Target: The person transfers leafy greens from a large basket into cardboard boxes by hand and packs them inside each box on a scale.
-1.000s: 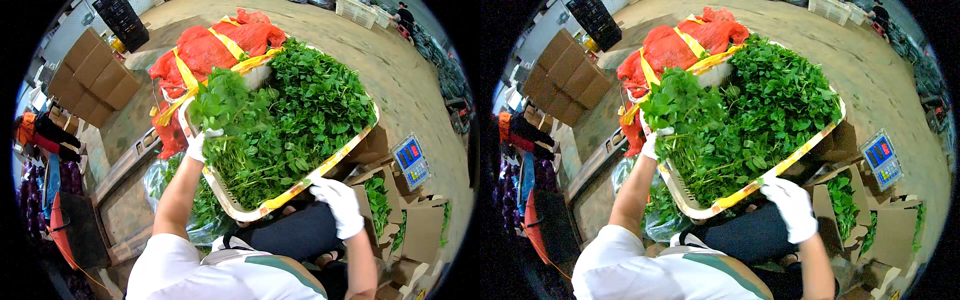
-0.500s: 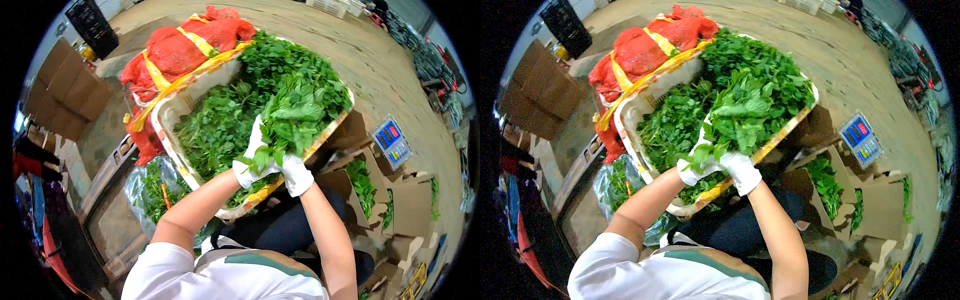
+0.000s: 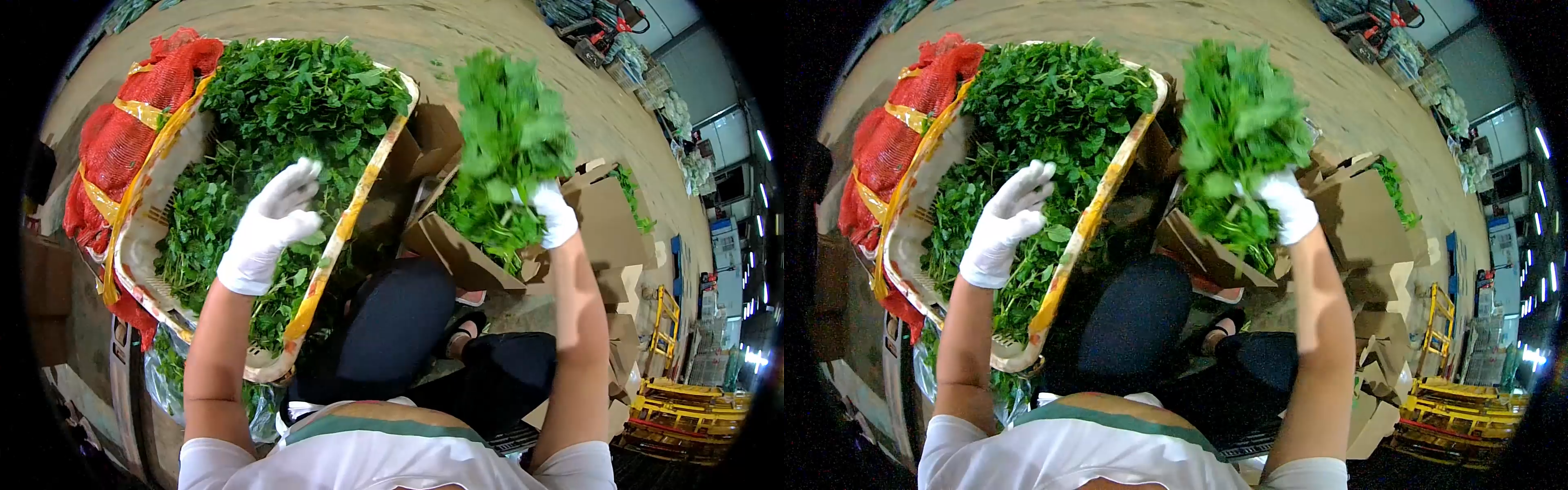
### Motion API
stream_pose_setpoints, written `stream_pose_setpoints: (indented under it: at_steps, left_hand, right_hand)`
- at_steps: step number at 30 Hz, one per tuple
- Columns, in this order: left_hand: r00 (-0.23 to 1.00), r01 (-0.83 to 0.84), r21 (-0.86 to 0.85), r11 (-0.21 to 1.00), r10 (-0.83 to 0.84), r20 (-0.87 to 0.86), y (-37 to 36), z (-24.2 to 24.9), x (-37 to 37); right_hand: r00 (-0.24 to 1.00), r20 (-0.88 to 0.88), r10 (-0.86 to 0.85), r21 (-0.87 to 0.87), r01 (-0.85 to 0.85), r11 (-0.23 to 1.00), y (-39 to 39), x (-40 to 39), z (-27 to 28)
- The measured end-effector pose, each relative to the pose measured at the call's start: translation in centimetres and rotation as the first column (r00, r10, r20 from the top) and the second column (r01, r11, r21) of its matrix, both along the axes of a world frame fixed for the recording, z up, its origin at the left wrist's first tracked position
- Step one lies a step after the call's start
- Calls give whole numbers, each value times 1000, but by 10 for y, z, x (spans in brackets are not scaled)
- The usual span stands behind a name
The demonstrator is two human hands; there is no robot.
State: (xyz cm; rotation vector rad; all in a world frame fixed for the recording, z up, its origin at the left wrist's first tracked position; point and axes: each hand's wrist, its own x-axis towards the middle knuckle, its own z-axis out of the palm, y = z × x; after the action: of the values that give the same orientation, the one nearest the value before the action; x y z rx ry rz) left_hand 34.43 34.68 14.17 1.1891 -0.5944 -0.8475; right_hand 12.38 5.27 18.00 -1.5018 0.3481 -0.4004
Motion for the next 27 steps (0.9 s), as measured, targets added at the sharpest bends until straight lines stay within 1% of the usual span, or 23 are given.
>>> stream_pose_setpoints:
  at_steps: [1,2,3,4,5,6,7,8,10,11,12,14,15,16,18,19,20,21,22,23,24,26,27]
  left_hand:
    - [999,-6,38,999,8,-51,6,-5,4]
    - [997,-3,49,999,6,-74,10,-14,8]
    - [994,-2,53,999,8,-110,12,-22,11]
    - [990,2,56,998,6,-144,13,-28,11]
    - [988,8,66,998,3,-152,13,-30,11]
    - [988,16,67,998,-5,-151,12,-32,12]
    - [989,28,82,996,-15,-150,11,-34,13]
    - [989,39,96,995,-24,-148,8,-35,12]
    - [992,43,110,993,-29,-121,1,-33,8]
    - [992,58,135,989,-42,-122,-2,-33,7]
    - [991,75,158,985,-56,-121,-6,-32,6]
    - [993,80,186,979,-62,-103,-17,-35,0]
    - [993,103,201,974,-90,-76,-25,-34,-5]
    - [992,126,216,968,-118,-49,-34,-33,-11]
    - [974,225,231,947,-222,-38,-54,-26,-25]
    - [958,262,214,941,-279,58,-67,-31,-33]
    - [931,298,200,933,-331,153,-80,-33,-41]
    - [854,301,244,922,-374,361,-93,-29,-51]
    - [731,292,287,912,-406,548,-107,-24,-60]
    - [661,307,197,931,-358,660,-123,-27,-70]
    - [582,329,109,938,-292,759,-141,-37,-80]
    - [295,380,67,922,-189,937,-178,-42,-97]
    - [164,401,133,906,-214,963,-194,-44,-104]
  right_hand:
    - [999,-30,-32,-111,29,993,-20,-13,-12]
    - [991,-121,-56,-272,22,962,-40,-24,-27]
    - [828,-555,-80,-472,-235,850,-58,-33,-38]
    - [493,-841,-223,-495,-535,685,-78,-43,-55]
    - [534,-835,-131,-380,-387,840,-73,-48,-68]
    - [588,-807,-51,-228,-231,946,-69,-54,-86]
    - [457,-837,-300,-529,-538,656,-63,-49,-101]
    - [311,-798,-517,-602,-457,655,-60,-51,-107]
    - [500,-841,-206,-449,-432,782,-89,-60,-123]
    - [531,-825,-195,-445,-395,804,-104,-66,-131]
    - [523,-803,-286,-530,-409,743,-85,-60,-96]
    - [634,-698,-333,-684,-453,572,-70,-67,-60]
    - [650,-672,-354,-683,-359,637,-60,-69,-44]
    - [647,-671,-363,-685,-352,638,-58,-76,-39]
    - [738,-592,-323,-560,-88,824,-57,-87,-33]
    - [762,-540,-357,-629,-84,773,-57,-92,-39]
    - [757,-513,-403,-700,-98,707,-58,-95,-49]
    - [782,-499,-374,-631,-32,775,-61,-98,-62]
    - [806,-481,-346,-551,29,834,-61,-99,-71]
    - [840,-435,-326,-595,4,804,-62,-97,-78]
    - [839,-398,-372,-659,21,752,-59,-95,-83]
    - [799,-384,-462,-760,10,650,-63,-95,-97]
    - [831,-307,-464,-806,32,590,-68,-98,-106]
